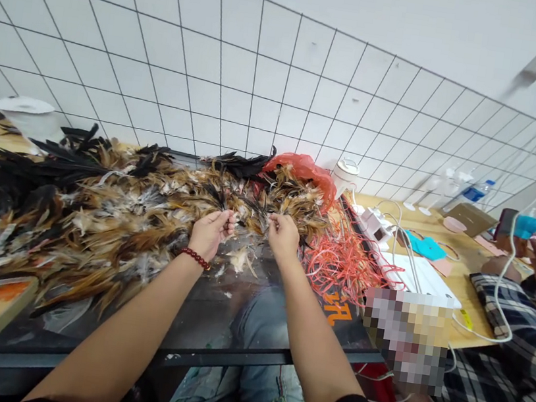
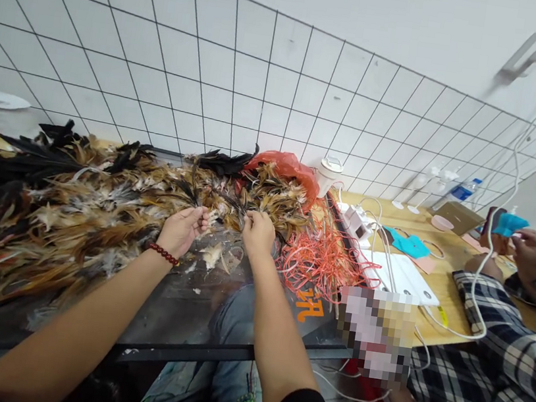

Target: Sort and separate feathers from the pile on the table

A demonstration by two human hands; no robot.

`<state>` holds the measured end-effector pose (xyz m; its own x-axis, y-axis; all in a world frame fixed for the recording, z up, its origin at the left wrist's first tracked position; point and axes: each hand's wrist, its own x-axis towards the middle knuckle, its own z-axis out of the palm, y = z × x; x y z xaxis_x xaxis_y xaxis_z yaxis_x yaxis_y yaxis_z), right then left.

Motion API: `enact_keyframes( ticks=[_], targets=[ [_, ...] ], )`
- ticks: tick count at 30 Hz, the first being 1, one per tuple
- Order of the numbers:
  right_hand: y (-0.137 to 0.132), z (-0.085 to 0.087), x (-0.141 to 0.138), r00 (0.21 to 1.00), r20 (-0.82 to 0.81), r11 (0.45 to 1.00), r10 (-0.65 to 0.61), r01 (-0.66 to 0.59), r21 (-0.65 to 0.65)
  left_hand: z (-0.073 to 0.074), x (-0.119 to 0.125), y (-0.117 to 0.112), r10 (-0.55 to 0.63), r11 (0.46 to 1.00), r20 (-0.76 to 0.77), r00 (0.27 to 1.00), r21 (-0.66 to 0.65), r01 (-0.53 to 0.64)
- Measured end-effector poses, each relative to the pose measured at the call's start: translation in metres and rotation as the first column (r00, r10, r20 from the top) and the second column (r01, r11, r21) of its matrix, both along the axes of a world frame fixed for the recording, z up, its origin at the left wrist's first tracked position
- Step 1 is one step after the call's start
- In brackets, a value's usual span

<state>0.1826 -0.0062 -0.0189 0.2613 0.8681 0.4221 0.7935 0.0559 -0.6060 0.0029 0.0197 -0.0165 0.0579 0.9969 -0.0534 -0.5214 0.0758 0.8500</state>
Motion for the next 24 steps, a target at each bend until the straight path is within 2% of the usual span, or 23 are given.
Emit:
enact_keyframes(
  ticks=[3, 5, 7, 9, 12, 15, 17, 21, 24],
  targets=[
    [0.003, -0.001, -0.006, 0.963, 0.262, 0.987, -0.058, 0.095, -0.129, -0.003, 0.002, -0.002, -0.025, 0.998, -0.077, 0.997, 0.054, 0.029],
    [0.006, -0.001, -0.01, 0.932, 0.355, 0.972, -0.074, 0.146, -0.182, -0.004, 0.004, -0.004, -0.04, 0.995, -0.129, 0.991, 0.081, 0.05],
    [0.008, -0.002, -0.011, 0.928, 0.363, 0.962, -0.089, 0.174, -0.21, -0.005, 0.005, -0.004, -0.045, 0.995, -0.161, 0.986, 0.085, 0.059],
    [0.008, -0.002, -0.009, 0.949, 0.294, 0.963, -0.117, 0.18, -0.201, -0.005, 0.006, -0.005, -0.039, 0.996, -0.157, 0.987, 0.077, 0.052],
    [0.004, -0.002, -0.005, 0.976, 0.154, 0.979, -0.152, 0.171, -0.116, -0.005, 0.006, -0.004, -0.02, 0.997, -0.137, 0.99, 0.07, 0.029],
    [0.001, -0.003, -0.005, 0.982, 0.098, 0.985, -0.16, 0.165, -0.049, -0.005, 0.006, -0.004, -0.007, 0.997, -0.159, 0.987, 0.071, 0.018],
    [0.002, -0.005, -0.006, 0.977, 0.148, 0.985, -0.15, 0.161, -0.063, -0.004, 0.006, -0.004, -0.005, 0.997, -0.184, 0.983, 0.075, 0.019],
    [0.005, -0.011, -0.009, 0.931, 0.359, 0.979, -0.065, 0.129, -0.156, -0.004, 0.007, -0.006, 0.005, 0.995, -0.219, 0.976, 0.095, 0.016],
    [0.007, -0.012, -0.009, 0.915, 0.397, 0.972, -0.072, 0.153, -0.178, -0.004, 0.007, -0.006, 0.008, 0.995, -0.242, 0.97, 0.101, 0.017]
  ],
)
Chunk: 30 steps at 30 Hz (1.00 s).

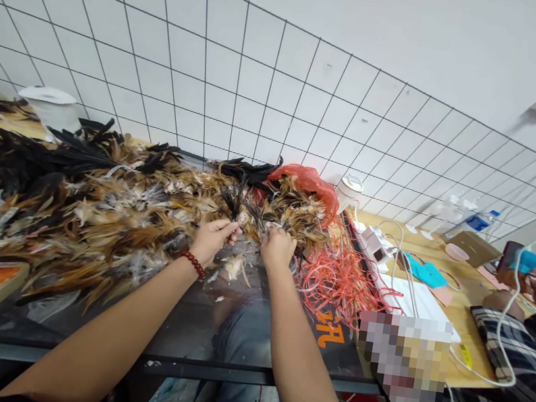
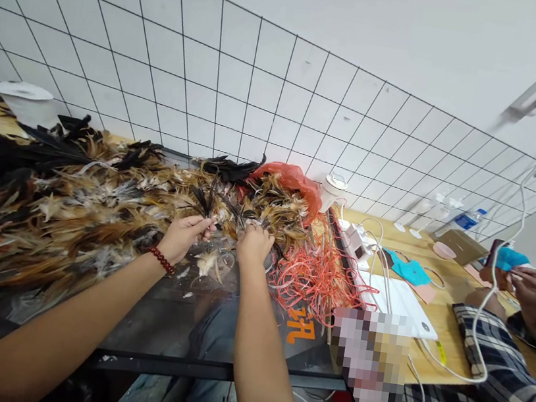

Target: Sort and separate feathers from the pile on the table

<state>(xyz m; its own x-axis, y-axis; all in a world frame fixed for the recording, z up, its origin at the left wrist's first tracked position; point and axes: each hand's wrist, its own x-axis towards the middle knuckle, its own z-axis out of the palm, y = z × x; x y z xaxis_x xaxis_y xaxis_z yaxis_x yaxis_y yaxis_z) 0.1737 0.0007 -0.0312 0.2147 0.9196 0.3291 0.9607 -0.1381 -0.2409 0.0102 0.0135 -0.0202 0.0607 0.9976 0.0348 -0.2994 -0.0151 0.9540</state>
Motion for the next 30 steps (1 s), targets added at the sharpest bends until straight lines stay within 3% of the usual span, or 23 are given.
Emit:
enact_keyframes(
  ticks=[7, 10, 13, 16, 18, 21, 24, 25, 27, 29, 30],
  targets=[
    [-0.002, 0.005, 0.003, 0.991, -0.109, 0.997, -0.076, 0.078, 0.017, 0.0, 0.0, -0.001, 0.006, 1.0, -0.009, 1.0, -0.013, -0.006],
    [-0.001, 0.005, 0.003, 0.983, -0.151, 0.99, -0.101, 0.115, 0.085, 0.001, 0.0, -0.001, 0.013, 1.0, -0.01, 1.0, -0.025, -0.013],
    [0.003, 0.002, 0.0, 0.994, -0.101, 0.987, -0.047, 0.062, 0.149, 0.002, 0.0, -0.001, 0.007, 0.999, -0.013, 1.0, -0.04, -0.008],
    [0.005, -0.002, -0.001, 0.997, -0.072, 0.996, -0.011, 0.017, 0.087, 0.003, 0.0, -0.002, 0.024, 0.999, 0.008, 1.0, -0.039, -0.023],
    [0.005, -0.002, 0.002, 0.992, -0.12, 0.995, -0.036, 0.046, 0.085, 0.004, 0.0, -0.003, 0.035, 0.999, 0.012, 0.999, -0.04, -0.035],
    [0.001, -0.001, 0.007, 0.948, -0.311, 0.966, -0.073, 0.145, 0.215, 0.006, 0.001, -0.003, 0.051, 0.998, 0.014, 0.999, -0.044, -0.05],
    [0.0, 0.0, 0.004, 0.792, -0.601, 0.91, 0.108, 0.164, 0.38, 0.007, 0.002, -0.004, 0.076, 0.996, 0.027, 0.997, -0.039, -0.075],
    [0.0, 0.0, -0.001, 0.685, -0.697, 0.902, 0.211, 0.137, 0.408, 0.007, 0.002, -0.004, 0.082, 0.996, 0.025, 0.996, -0.036, -0.081],
    [0.0, -0.001, -0.016, 0.381, -0.851, 0.908, 0.362, 0.06, 0.414, 0.008, 0.002, -0.005, 0.079, 0.996, 0.011, 0.997, -0.032, -0.078],
    [-0.002, 0.0, -0.034, 0.096, -0.922, 0.926, 0.376, -0.006, 0.377, 0.008, 0.002, -0.006, 0.04, 0.999, 0.024, 0.999, -0.033, -0.039],
    [-0.003, 0.001, -0.042, 0.004, -0.931, 0.93, 0.364, -0.043, 0.364, 0.009, 0.002, -0.007, 0.01, 0.999, 0.046, 0.999, -0.034, -0.008]
  ],
)
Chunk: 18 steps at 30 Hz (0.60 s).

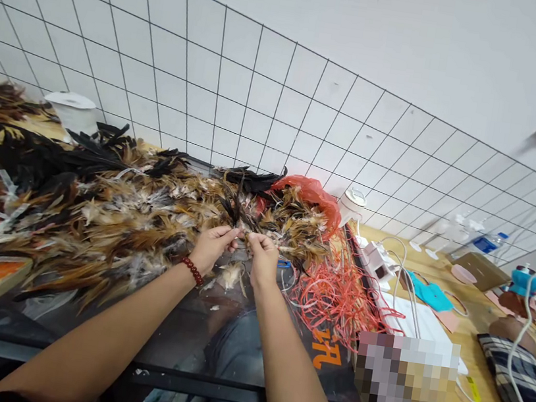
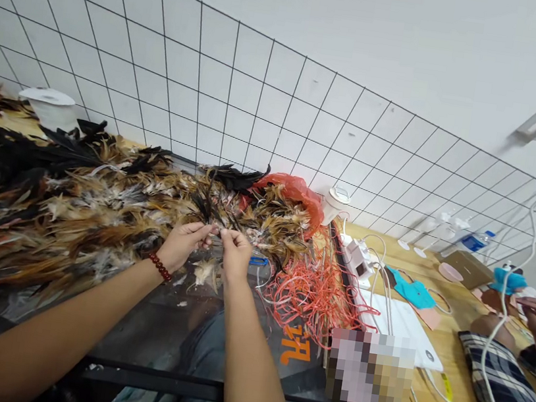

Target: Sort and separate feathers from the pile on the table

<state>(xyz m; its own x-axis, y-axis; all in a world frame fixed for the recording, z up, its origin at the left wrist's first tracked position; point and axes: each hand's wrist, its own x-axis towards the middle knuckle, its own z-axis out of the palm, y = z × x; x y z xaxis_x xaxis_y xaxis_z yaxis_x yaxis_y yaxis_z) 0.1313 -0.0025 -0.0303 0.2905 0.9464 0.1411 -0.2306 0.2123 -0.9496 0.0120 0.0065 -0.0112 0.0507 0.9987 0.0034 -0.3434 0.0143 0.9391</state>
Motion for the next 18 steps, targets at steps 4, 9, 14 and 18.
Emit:
enact_keyframes(
  ticks=[4, 9, 14, 18],
  targets=[
    [-0.007, 0.003, -0.015, 0.987, -0.082, 0.99, 0.14, -0.139, 0.016, 0.001, -0.001, -0.002, -0.104, 0.994, 0.078, 0.991, -0.009, 0.105],
    [-0.006, 0.003, -0.008, 0.976, -0.029, 0.975, 0.218, -0.216, 0.056, 0.003, 0.0, -0.002, -0.152, 0.988, 0.051, 0.987, -0.014, 0.153],
    [-0.003, 0.001, -0.005, 0.989, 0.042, 0.99, 0.14, -0.14, -0.014, 0.006, -0.003, -0.001, -0.177, 0.984, 0.014, 0.984, 0.015, 0.176],
    [-0.004, 0.002, -0.001, 0.991, 0.11, 0.996, -0.079, 0.073, 0.055, 0.005, -0.004, 0.001, -0.098, 0.995, 0.037, 0.995, -0.008, 0.098]
  ],
)
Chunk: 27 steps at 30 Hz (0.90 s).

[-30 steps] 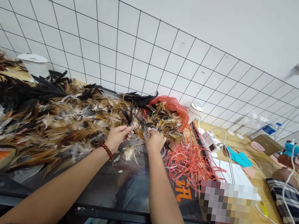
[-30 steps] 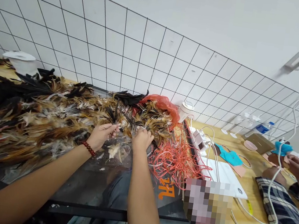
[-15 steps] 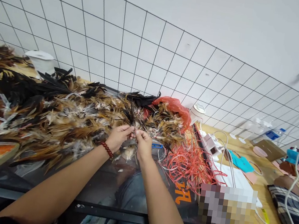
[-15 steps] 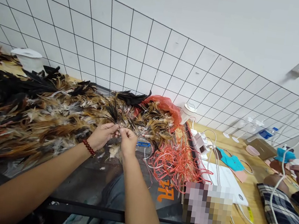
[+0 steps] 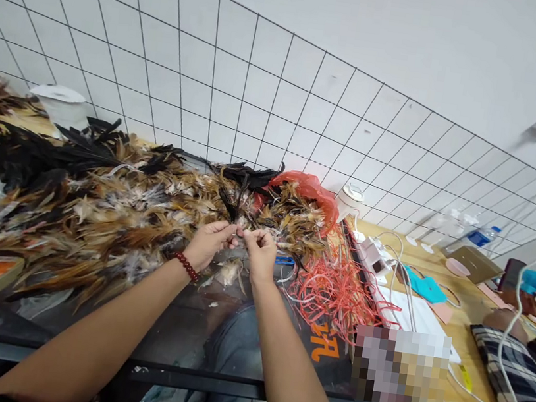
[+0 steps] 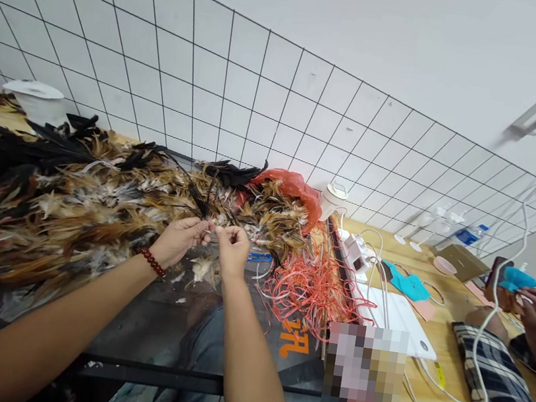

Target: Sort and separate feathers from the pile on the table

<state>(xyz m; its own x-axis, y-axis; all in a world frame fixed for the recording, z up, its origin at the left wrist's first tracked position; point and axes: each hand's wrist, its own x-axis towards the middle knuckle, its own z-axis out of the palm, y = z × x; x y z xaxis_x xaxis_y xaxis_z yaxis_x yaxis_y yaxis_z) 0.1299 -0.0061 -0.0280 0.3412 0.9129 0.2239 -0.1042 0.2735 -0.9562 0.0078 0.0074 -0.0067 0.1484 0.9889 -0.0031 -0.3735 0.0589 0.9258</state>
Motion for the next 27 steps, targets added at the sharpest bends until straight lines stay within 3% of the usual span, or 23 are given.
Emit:
enact_keyframes(
  ticks=[6, 11, 16, 18, 20, 22, 24, 27],
  targets=[
    [-0.001, 0.006, 0.01, 0.978, 0.202, 0.993, -0.05, 0.028, 0.11, -0.006, 0.002, 0.001, -0.042, 0.999, -0.103, 0.994, 0.029, 0.045],
    [0.008, -0.004, 0.021, 0.96, 0.279, 0.995, -0.004, -0.024, 0.1, -0.008, 0.003, 0.0, -0.118, 0.992, -0.213, 0.97, 0.026, 0.126],
    [0.019, -0.01, 0.046, 0.958, 0.089, 0.961, -0.273, 0.275, -0.019, -0.009, 0.001, 0.002, 0.015, 1.0, 0.01, 1.0, -0.025, -0.015],
    [0.02, -0.009, 0.055, 0.959, 0.102, 0.963, -0.263, 0.268, -0.037, -0.01, 0.001, 0.004, 0.047, 0.998, 0.064, 0.997, -0.051, -0.044],
    [0.019, -0.007, 0.059, 0.954, 0.245, 0.981, -0.173, 0.19, -0.047, -0.011, 0.002, 0.004, 0.046, 0.997, 0.065, 0.997, -0.06, -0.042],
    [0.017, -0.005, 0.058, 0.86, 0.49, 0.98, -0.141, 0.19, -0.052, -0.012, 0.002, 0.004, 0.045, 0.998, 0.046, 0.998, -0.056, -0.043],
    [0.015, -0.005, 0.053, 0.68, 0.716, 0.963, -0.157, 0.266, -0.04, -0.013, 0.003, 0.004, 0.043, 0.998, 0.043, 0.998, -0.052, -0.041],
    [0.014, -0.006, 0.043, 0.448, 0.89, 0.939, -0.081, 0.333, -0.082, -0.013, 0.002, 0.006, 0.026, 0.998, 0.079, 0.997, -0.056, -0.022]
  ],
)
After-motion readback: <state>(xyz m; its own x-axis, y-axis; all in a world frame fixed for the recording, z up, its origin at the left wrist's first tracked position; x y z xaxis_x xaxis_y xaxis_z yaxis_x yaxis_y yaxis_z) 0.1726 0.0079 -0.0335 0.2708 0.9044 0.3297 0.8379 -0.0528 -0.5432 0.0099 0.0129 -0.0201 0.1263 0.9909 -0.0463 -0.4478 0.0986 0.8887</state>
